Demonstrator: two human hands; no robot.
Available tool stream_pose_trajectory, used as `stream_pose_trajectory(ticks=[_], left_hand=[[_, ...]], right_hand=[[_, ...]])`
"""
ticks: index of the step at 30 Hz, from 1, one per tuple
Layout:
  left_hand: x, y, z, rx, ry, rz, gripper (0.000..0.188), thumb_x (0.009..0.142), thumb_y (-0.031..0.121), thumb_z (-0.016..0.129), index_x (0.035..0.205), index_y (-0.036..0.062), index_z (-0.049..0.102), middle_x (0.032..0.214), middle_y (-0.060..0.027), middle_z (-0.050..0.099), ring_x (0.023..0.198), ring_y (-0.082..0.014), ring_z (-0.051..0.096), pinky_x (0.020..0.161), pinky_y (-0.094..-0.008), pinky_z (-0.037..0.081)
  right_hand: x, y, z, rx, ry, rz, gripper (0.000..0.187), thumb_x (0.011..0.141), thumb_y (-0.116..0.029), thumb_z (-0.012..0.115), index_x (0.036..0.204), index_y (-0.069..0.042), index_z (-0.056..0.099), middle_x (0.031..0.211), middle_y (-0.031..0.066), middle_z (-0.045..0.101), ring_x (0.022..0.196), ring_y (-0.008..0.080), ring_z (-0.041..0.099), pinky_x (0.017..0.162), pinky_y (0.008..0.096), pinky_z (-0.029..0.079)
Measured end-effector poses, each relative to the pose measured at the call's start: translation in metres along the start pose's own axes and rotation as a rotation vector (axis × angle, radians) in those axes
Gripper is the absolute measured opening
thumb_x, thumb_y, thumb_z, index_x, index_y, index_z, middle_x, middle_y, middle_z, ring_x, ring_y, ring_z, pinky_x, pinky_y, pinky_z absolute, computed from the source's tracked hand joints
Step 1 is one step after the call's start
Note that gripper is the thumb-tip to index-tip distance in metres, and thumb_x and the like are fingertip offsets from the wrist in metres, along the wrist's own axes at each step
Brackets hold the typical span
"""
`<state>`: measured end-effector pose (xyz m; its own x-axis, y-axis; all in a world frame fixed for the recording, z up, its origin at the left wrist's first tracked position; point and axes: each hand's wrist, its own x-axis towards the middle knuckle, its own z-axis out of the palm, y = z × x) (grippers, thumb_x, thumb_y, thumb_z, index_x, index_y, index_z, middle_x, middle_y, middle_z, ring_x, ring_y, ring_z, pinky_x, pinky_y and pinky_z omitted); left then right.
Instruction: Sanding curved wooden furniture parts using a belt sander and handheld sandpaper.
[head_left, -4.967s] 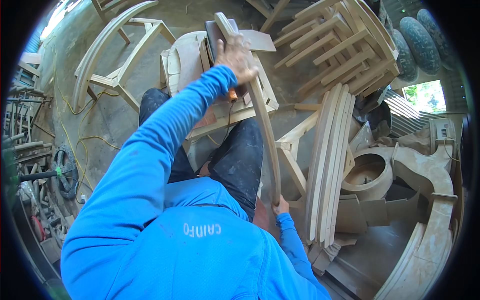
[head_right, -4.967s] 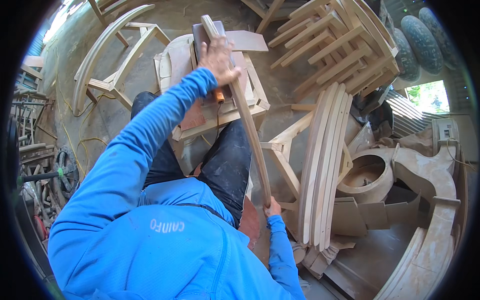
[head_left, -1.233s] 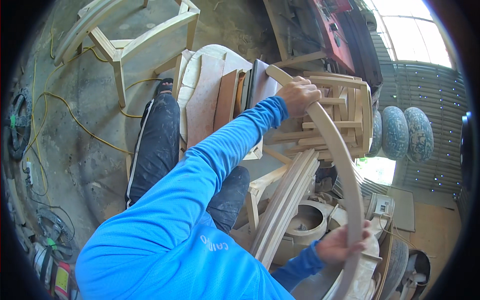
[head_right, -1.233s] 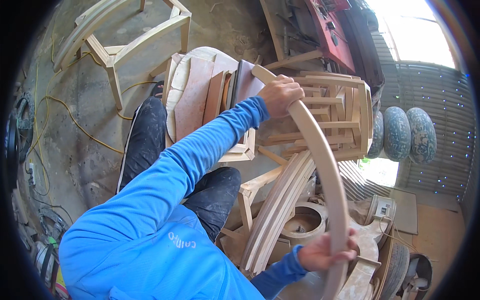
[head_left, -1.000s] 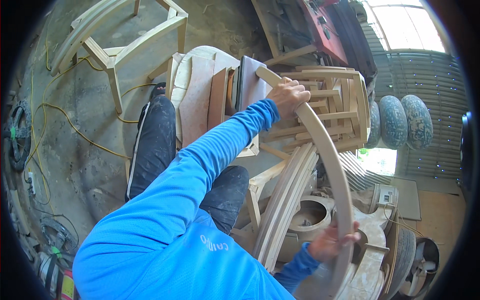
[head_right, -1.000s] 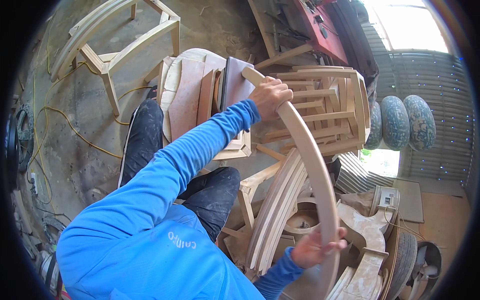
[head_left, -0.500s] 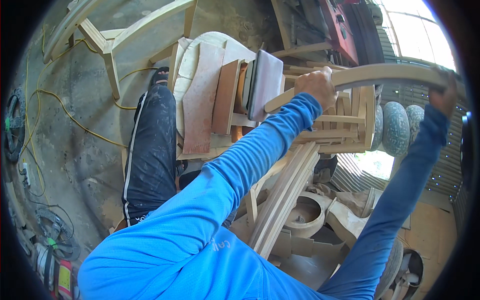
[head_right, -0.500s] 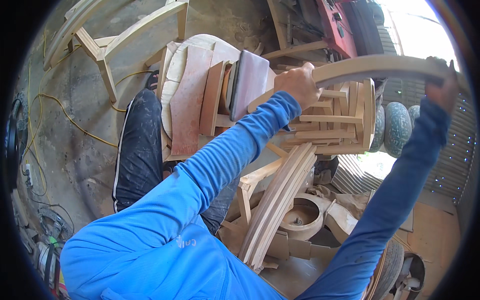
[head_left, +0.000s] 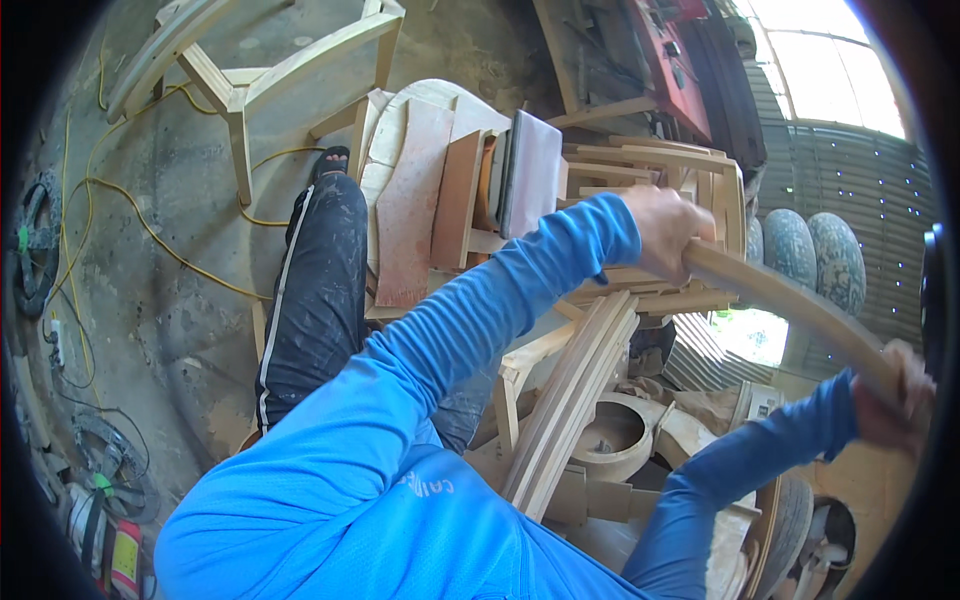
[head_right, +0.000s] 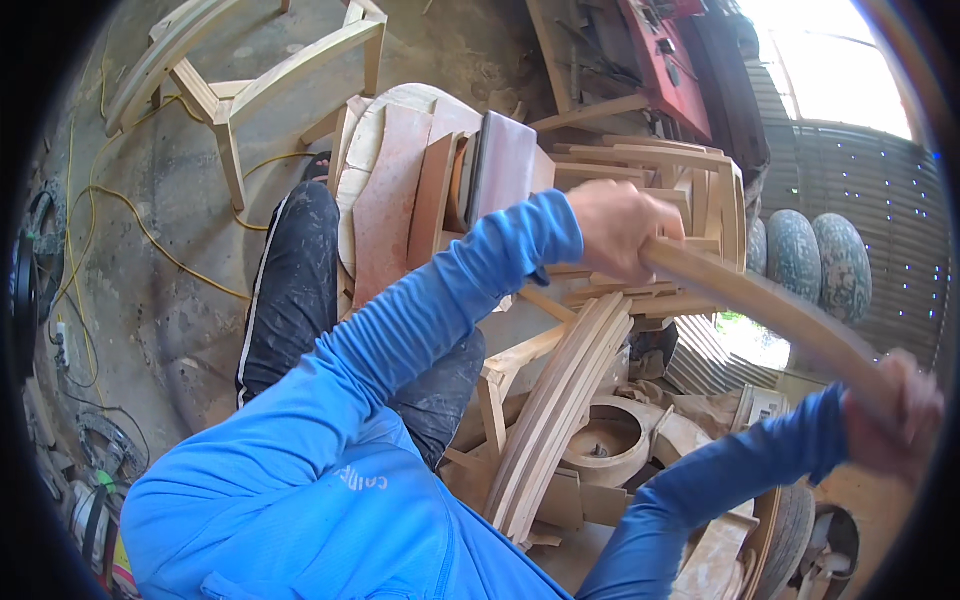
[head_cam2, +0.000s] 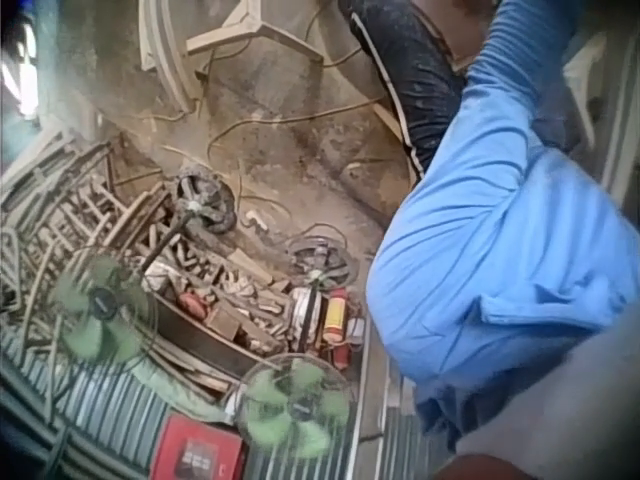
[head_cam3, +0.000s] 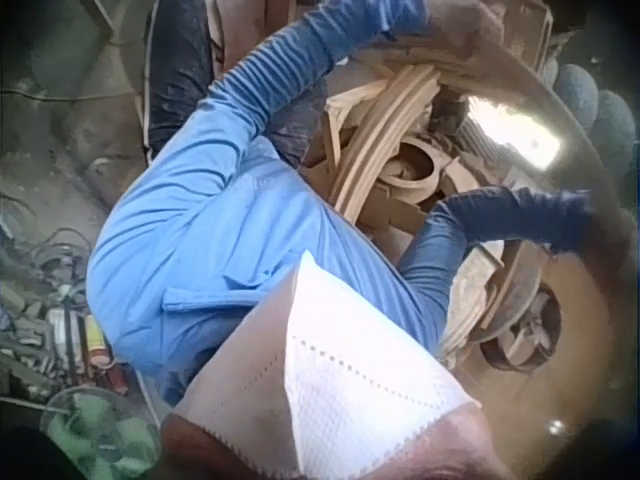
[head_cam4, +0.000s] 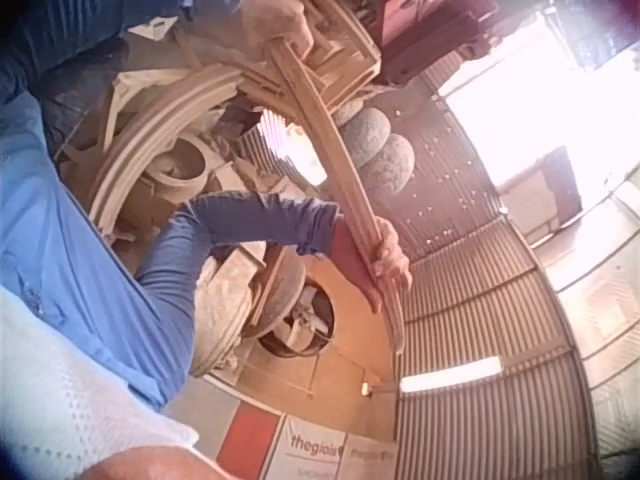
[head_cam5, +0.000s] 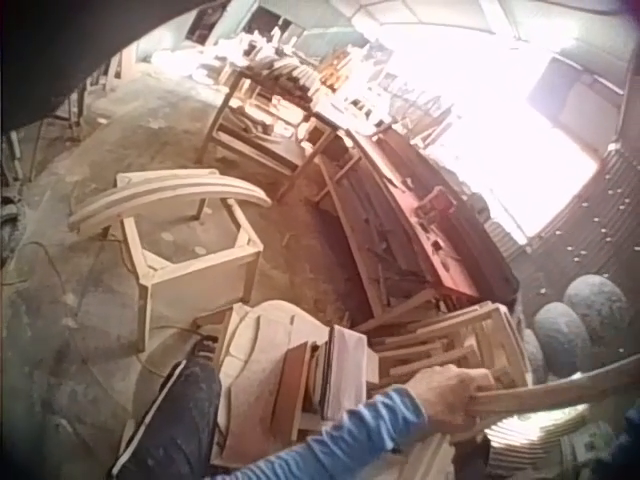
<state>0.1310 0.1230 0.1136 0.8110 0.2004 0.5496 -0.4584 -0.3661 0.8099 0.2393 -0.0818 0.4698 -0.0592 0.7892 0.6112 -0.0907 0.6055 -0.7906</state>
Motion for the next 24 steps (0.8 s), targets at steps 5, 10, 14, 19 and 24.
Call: stream_pose_trajectory(ticks=[5,10,14,19,24], left_hand=[[-0.023,0.004,0.076,0.190,0.322,0.284,0.035,0.071,0.016,0.081,0.104,0.0150,0.069,0.094,-0.0067,0.071,0.096,-0.0288,0.070,0.094,-0.0459,0.050],[-0.069,0.006,0.119,0.368,0.341,0.261,0.039,0.069,0.018,0.084,0.104,0.0153,0.068,0.098,-0.0060,0.067,0.099,-0.0279,0.066,0.100,-0.0457,0.045],[-0.081,0.012,0.123,0.400,0.219,0.333,0.035,0.068,0.018,0.085,0.099,0.0167,0.068,0.094,-0.0054,0.069,0.094,-0.0270,0.068,0.096,-0.0438,0.048],[-0.065,-0.015,0.124,0.347,0.328,0.249,0.033,0.066,0.018,0.086,0.093,0.0153,0.066,0.088,-0.0043,0.070,0.089,-0.0269,0.069,0.086,-0.0422,0.052],[-0.060,-0.040,0.114,0.363,0.386,0.222,0.033,0.066,0.017,0.085,0.092,0.0152,0.065,0.088,-0.0045,0.069,0.089,-0.0267,0.069,0.086,-0.0451,0.050]], right_hand=[[-0.140,-0.005,0.126,-0.868,0.983,-0.407,0.033,0.096,-0.020,0.070,0.112,0.001,0.051,0.105,0.0121,0.054,0.104,0.0242,0.057,0.102,0.0410,0.046],[-0.237,-0.038,0.128,-0.510,0.868,-0.284,0.026,0.098,-0.024,0.069,0.106,-0.007,0.051,0.082,0.0009,0.037,0.076,0.0139,0.039,0.074,0.0315,0.037],[-0.216,-0.030,0.109,-0.434,0.562,-0.262,0.034,0.097,-0.030,0.070,0.110,-0.007,0.049,0.078,-0.0003,0.037,0.070,0.0125,0.038,0.070,0.0303,0.036],[-0.175,-0.018,0.117,-0.510,0.484,-0.165,0.040,0.097,-0.029,0.068,0.122,-0.004,0.049,0.084,0.0013,0.040,0.076,0.0128,0.042,0.075,0.0325,0.038],[-0.170,0.002,0.110,-0.546,0.689,-0.089,0.039,0.101,-0.030,0.061,0.127,-0.003,0.049,0.086,0.0013,0.040,0.077,0.0127,0.040,0.079,0.0344,0.036]])
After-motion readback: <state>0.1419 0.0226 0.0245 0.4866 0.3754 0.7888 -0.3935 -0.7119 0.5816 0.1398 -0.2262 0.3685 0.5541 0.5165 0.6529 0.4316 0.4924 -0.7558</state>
